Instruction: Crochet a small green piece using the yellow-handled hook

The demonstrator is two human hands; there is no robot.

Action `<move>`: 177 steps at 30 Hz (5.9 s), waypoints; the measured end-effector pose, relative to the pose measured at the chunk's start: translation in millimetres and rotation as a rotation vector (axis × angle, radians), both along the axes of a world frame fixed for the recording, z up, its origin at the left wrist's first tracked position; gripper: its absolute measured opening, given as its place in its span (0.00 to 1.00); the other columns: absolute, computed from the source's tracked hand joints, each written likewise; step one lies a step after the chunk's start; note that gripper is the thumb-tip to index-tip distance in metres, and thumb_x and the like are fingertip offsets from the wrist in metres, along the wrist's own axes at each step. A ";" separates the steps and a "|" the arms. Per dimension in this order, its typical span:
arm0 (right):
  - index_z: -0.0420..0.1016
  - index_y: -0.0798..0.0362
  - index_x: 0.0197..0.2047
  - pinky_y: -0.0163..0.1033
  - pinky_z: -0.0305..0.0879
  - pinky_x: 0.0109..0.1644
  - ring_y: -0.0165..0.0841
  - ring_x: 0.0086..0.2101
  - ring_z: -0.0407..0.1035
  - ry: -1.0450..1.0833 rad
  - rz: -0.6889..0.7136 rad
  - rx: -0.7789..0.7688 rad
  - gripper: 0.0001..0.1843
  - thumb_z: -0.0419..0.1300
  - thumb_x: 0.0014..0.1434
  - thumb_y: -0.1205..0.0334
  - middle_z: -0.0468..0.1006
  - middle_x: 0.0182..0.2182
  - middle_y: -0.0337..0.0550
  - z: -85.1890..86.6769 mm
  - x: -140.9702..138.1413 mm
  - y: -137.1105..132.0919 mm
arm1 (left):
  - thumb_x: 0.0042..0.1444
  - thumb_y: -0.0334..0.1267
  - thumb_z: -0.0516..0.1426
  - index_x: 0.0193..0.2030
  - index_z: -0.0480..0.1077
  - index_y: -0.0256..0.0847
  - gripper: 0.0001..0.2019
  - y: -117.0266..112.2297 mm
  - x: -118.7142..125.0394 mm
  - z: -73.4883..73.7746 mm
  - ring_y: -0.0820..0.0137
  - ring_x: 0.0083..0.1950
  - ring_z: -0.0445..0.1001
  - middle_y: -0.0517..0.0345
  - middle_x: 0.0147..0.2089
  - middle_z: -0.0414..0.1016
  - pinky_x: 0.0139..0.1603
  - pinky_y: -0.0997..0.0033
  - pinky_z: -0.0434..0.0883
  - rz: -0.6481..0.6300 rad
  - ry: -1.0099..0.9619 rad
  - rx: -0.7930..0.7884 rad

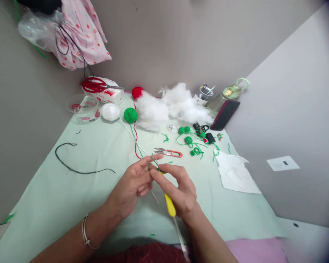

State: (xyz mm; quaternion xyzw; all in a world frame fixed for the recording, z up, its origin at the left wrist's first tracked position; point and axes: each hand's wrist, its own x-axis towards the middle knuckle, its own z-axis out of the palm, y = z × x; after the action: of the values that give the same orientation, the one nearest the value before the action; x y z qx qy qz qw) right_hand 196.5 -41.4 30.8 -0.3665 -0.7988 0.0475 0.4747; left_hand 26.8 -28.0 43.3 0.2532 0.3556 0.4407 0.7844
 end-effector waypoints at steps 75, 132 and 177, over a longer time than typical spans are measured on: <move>0.87 0.42 0.48 0.45 0.76 0.43 0.33 0.32 0.76 0.639 -0.019 -0.421 0.13 0.60 0.73 0.64 0.85 0.36 0.41 1.9 -2.5 3.9 | 0.54 0.37 0.73 0.49 0.86 0.40 0.16 4.4 -1.3 -2.2 0.83 0.22 0.42 0.72 0.24 0.54 0.21 0.82 0.52 0.056 -0.116 -0.099; 0.87 0.46 0.43 0.37 0.74 0.36 0.30 0.31 0.75 0.932 0.268 -0.736 0.09 0.65 0.71 0.53 0.87 0.39 0.42 -0.3 -2.6 13.9 | 0.59 0.39 0.70 0.51 0.83 0.46 0.13 -4.3 0.9 -5.1 0.77 0.27 0.64 0.63 0.34 0.72 0.28 0.75 0.65 0.140 0.134 0.156; 0.81 0.45 0.60 0.40 0.80 0.48 0.37 0.48 0.81 -0.101 -0.053 0.080 0.22 0.61 0.69 0.76 0.85 0.50 0.49 1.7 0.6 -2.1 | 0.57 0.42 0.72 0.57 0.83 0.46 0.20 -0.3 -2.3 -1.6 0.83 0.23 0.54 0.68 0.28 0.65 0.23 0.83 0.60 0.043 0.029 0.053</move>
State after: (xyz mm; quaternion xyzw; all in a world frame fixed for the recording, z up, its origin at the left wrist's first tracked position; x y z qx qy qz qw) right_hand 197.1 -43.4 32.5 -0.3700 -0.8130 -0.0156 0.4493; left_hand 24.5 -28.2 41.7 0.2726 0.3604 0.4629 0.7626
